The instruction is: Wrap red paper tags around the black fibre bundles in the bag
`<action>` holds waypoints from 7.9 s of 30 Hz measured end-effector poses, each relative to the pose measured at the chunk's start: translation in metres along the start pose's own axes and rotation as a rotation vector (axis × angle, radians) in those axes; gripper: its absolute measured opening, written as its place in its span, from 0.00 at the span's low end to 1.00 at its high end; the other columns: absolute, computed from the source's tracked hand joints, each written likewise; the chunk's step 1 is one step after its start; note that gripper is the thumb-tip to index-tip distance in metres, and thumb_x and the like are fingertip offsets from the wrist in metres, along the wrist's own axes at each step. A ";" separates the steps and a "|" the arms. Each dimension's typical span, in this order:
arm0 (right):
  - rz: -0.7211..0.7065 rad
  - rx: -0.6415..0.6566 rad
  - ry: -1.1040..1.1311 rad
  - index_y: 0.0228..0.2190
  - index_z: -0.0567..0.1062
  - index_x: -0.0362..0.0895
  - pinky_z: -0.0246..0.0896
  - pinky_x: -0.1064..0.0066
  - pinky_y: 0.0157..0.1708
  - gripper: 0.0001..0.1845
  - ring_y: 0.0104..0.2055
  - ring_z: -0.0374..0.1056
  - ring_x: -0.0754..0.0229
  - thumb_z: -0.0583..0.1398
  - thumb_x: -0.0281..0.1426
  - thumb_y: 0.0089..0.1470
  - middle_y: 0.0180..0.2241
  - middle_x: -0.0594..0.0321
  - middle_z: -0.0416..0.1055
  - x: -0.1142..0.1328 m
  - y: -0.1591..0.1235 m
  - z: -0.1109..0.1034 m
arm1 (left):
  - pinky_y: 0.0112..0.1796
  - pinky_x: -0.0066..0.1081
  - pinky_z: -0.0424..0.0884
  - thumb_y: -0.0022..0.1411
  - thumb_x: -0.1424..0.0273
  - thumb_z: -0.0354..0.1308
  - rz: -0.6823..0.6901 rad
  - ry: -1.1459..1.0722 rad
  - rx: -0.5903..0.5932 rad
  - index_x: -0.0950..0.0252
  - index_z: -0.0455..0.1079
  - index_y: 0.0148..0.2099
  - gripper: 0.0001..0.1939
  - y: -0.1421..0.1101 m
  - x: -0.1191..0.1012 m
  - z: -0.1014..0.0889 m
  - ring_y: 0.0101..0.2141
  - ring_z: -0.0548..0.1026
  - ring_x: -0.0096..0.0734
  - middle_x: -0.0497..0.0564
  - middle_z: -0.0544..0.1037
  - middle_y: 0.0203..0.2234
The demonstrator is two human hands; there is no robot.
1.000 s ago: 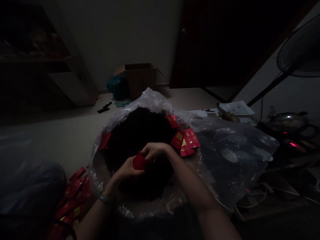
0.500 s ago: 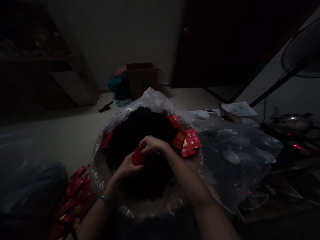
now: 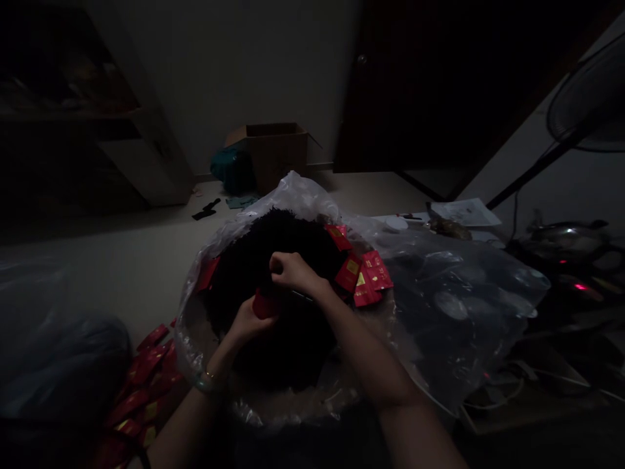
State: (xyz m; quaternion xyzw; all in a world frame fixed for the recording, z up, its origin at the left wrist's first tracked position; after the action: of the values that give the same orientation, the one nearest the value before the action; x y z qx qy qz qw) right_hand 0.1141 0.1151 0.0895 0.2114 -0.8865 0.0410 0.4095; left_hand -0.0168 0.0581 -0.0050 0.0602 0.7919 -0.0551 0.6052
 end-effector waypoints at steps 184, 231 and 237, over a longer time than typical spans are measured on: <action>0.119 0.156 -0.007 0.43 0.77 0.45 0.63 0.65 0.43 0.18 0.44 0.71 0.51 0.59 0.36 0.51 0.43 0.57 0.76 -0.036 -0.053 0.030 | 0.27 0.25 0.67 0.36 0.68 0.71 -0.295 -0.500 0.106 0.69 0.73 0.33 0.19 -0.007 0.000 0.006 0.24 0.73 0.28 0.49 0.78 0.25; 0.132 -0.161 0.239 0.23 0.78 0.42 0.60 0.72 0.31 0.07 0.28 0.69 0.62 0.63 0.33 0.47 0.25 0.63 0.76 -0.040 -0.039 0.061 | 0.20 0.22 0.57 0.39 0.57 0.66 -0.238 -0.488 -0.227 0.68 0.69 0.20 0.18 -0.005 0.001 -0.009 0.17 0.63 0.20 0.43 0.68 0.13; 0.152 -0.078 0.360 0.23 0.77 0.42 0.59 0.74 0.26 0.10 0.24 0.67 0.64 0.60 0.35 0.48 0.22 0.65 0.74 -0.044 -0.041 0.052 | 0.23 0.24 0.62 0.39 0.55 0.67 -0.270 -0.590 -0.174 0.68 0.72 0.23 0.19 -0.003 0.010 -0.006 0.19 0.67 0.25 0.47 0.74 0.17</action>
State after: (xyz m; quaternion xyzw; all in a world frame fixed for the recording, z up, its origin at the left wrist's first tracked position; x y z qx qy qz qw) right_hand 0.1196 0.0800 0.0182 0.1171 -0.8132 0.0744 0.5651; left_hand -0.0259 0.0568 -0.0126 -0.1157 0.5852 -0.0819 0.7984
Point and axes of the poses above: each hand's wrist, its own y-axis towards the middle knuckle, its own z-axis out of the palm, x = y × z, the point moved 5 cm from there along y, towards the middle knuckle
